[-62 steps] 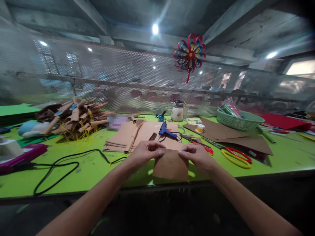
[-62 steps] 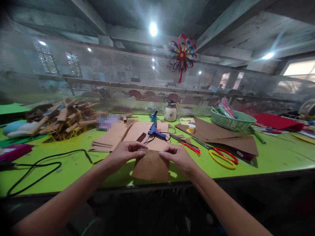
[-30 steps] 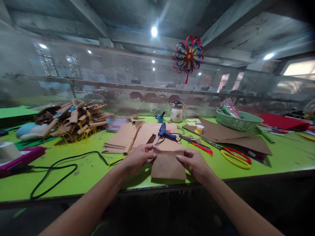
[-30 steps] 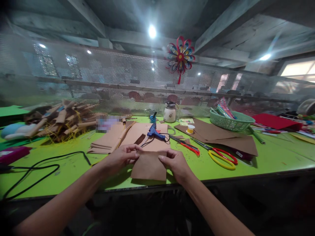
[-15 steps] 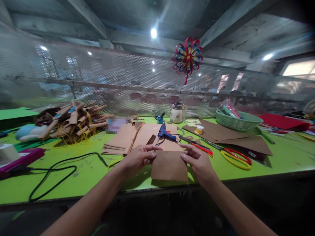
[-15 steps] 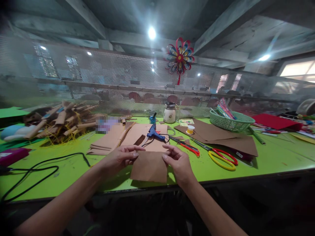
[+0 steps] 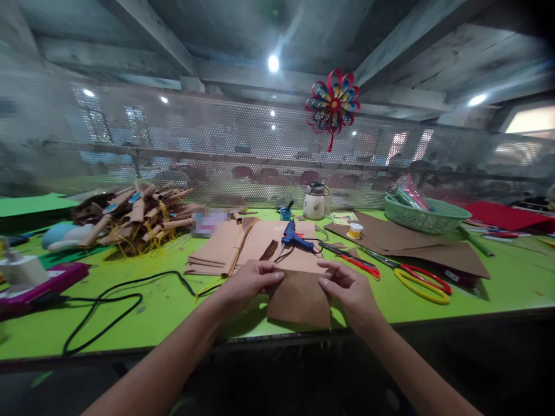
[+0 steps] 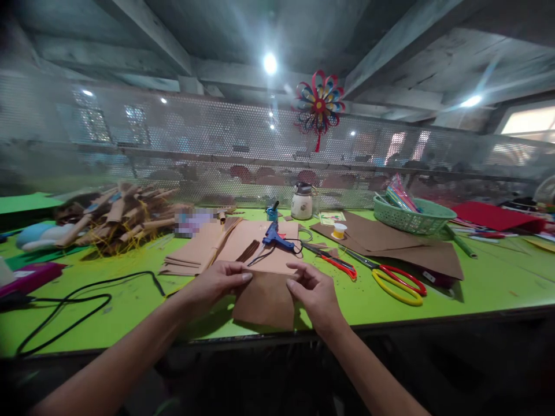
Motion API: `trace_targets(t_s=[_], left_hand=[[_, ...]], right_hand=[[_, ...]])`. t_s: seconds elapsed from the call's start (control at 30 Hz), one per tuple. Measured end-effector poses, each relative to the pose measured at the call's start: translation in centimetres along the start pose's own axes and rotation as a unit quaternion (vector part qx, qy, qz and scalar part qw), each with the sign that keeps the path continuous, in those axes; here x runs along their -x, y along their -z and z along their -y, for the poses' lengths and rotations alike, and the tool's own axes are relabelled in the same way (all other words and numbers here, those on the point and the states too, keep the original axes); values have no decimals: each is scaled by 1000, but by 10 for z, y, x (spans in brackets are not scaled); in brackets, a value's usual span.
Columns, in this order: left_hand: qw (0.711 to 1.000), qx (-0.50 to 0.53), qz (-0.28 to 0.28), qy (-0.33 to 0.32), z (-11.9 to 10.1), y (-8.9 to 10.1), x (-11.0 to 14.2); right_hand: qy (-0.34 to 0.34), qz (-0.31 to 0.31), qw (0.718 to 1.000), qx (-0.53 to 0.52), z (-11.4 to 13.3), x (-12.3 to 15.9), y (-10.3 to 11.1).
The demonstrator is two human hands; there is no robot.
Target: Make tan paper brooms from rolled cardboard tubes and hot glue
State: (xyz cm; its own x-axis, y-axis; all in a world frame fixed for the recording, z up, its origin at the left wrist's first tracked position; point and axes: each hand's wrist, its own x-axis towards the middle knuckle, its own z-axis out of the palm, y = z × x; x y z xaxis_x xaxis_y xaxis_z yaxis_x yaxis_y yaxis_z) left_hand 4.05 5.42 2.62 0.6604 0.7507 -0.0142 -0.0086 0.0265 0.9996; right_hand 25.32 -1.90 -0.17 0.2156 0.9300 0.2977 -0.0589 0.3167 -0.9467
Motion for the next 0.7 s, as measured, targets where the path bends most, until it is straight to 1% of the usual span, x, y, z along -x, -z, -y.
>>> trace_targets(t_s=[0.17,0.27,0.4,0.47,0.6,0.7], left_hand=[[999,45,4,-1,2,1,-2],[999,53,9,2,2,1,-1],[998,54,8,-10,4,1,-2],[999,49,11,-15,4,1,-2],[997,61,41,-13,1,1,0],[994,79,72,-20,0,1,3]], right_hand=[[8,-16,1000,3,-1,0,0],[5,-23,1000,-6,1,1,0],[6,-1,999,-46,10,7,-1],[6,17,999,-40,16,11,-1],[-38,37,999,-9,22,16,-6],[-46,26,998,-26,21,16,-9]])
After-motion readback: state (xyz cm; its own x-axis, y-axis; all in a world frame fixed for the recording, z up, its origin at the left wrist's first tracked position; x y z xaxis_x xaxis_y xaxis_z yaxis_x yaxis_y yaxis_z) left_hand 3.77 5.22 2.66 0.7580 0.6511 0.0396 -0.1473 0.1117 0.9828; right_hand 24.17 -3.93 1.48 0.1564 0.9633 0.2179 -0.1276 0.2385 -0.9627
